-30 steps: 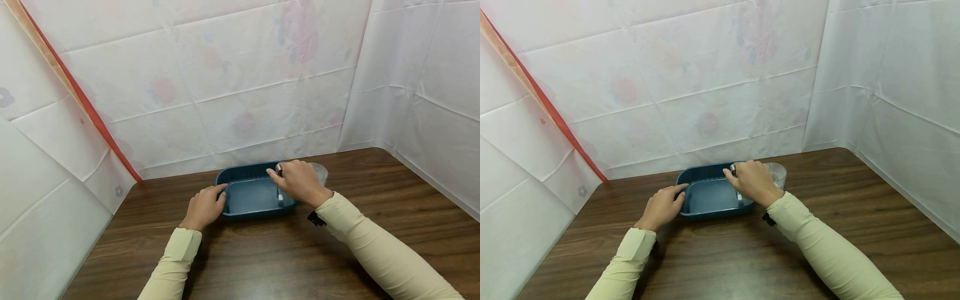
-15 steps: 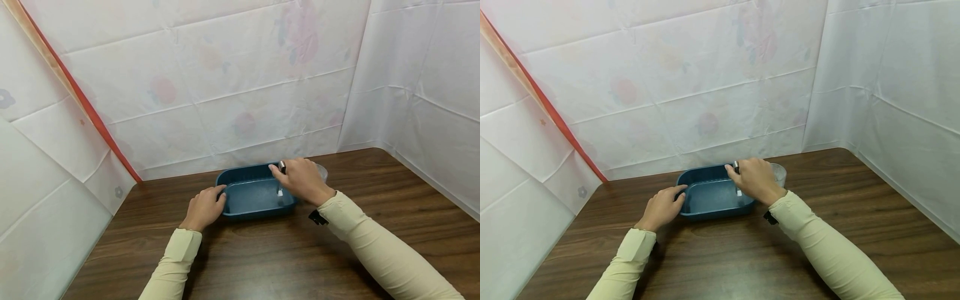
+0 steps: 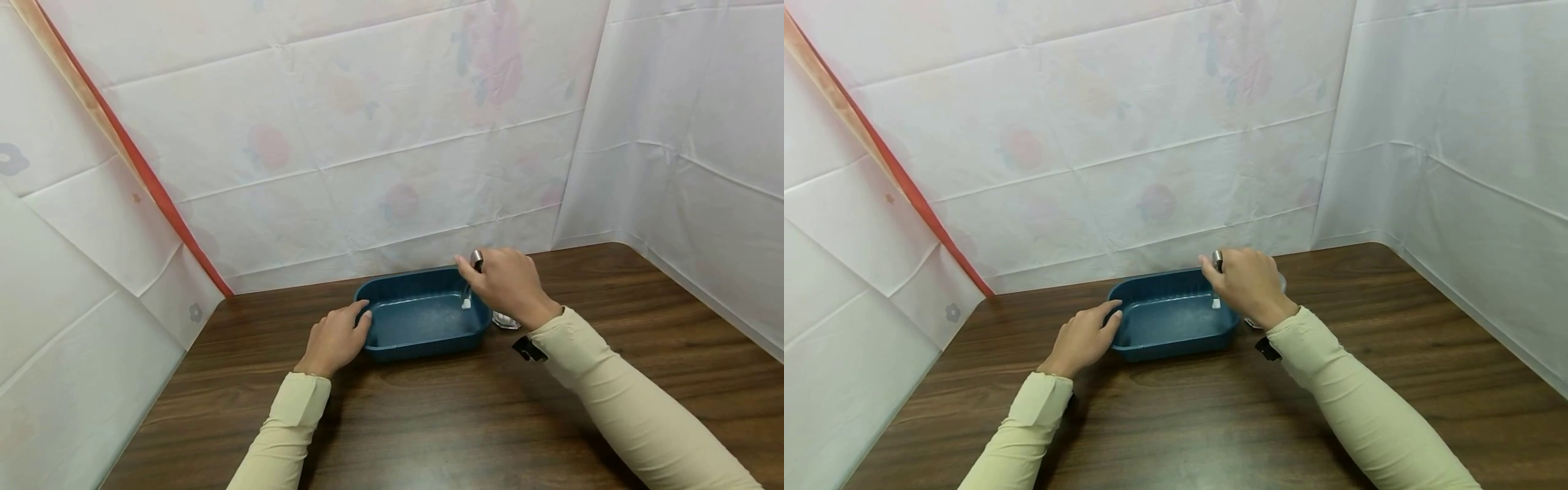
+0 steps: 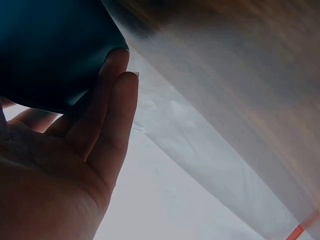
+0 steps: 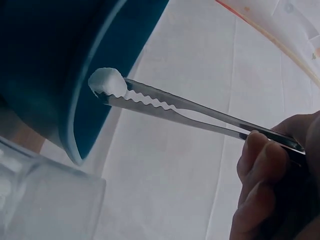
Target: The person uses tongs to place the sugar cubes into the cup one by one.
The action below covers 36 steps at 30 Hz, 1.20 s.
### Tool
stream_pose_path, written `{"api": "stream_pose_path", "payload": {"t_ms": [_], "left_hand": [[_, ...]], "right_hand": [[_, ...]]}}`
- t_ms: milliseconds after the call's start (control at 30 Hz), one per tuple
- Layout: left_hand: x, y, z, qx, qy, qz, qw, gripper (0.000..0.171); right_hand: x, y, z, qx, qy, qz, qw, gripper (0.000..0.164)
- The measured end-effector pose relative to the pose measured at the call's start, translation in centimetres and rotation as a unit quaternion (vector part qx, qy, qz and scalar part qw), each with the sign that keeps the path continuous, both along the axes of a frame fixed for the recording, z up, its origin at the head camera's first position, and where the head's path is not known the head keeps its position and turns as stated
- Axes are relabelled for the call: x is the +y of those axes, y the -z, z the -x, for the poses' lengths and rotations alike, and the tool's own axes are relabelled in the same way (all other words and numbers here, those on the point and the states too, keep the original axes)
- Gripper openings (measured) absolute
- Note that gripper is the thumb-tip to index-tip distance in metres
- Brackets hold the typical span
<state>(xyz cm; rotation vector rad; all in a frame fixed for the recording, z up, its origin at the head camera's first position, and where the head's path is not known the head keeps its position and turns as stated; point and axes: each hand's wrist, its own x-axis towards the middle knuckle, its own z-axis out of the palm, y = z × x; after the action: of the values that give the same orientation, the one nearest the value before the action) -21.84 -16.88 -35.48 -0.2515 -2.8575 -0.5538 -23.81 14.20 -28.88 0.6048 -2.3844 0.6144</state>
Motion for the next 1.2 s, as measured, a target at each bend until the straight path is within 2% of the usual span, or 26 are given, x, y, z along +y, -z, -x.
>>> {"api": "stream_pose_path", "payload": {"t_ms": [200, 367, 567, 867, 1200], "left_hand": [[0.0, -0.1, 0.0, 0.001, 0.004, -0.001, 1.0, 0.043], [0.0, -0.1, -0.1, -0.009, 0.002, 0.0, 1.0, 0.042], [-0.1, -0.1, 0.0, -0.002, 0.005, 0.001, 1.0, 0.041], [-0.2, 0.1, -0.1, -0.002, 0.005, 0.005, 1.0, 0.04], [-0.2, 0.2, -0.1, 0.004, 0.004, -0.001, 1.0, 0.039]], "right_hand": [[0.7, -0.6, 0.2, 0.03, 0.011, 0.015, 0.999, 0.054], [1.4, -1.2, 0.3, 0.036, 0.027, 0.036, 0.998, 0.054], [2.5, -1.9, 0.4, 0.056, 0.045, 0.045, 0.996, 0.055], [3.6, -2.3, 0.6, 0.044, 0.077, 0.047, 0.995, 0.054], [4.3, -2.1, 1.0, 0.018, 0.107, 0.02, 0.994, 0.054]]}}
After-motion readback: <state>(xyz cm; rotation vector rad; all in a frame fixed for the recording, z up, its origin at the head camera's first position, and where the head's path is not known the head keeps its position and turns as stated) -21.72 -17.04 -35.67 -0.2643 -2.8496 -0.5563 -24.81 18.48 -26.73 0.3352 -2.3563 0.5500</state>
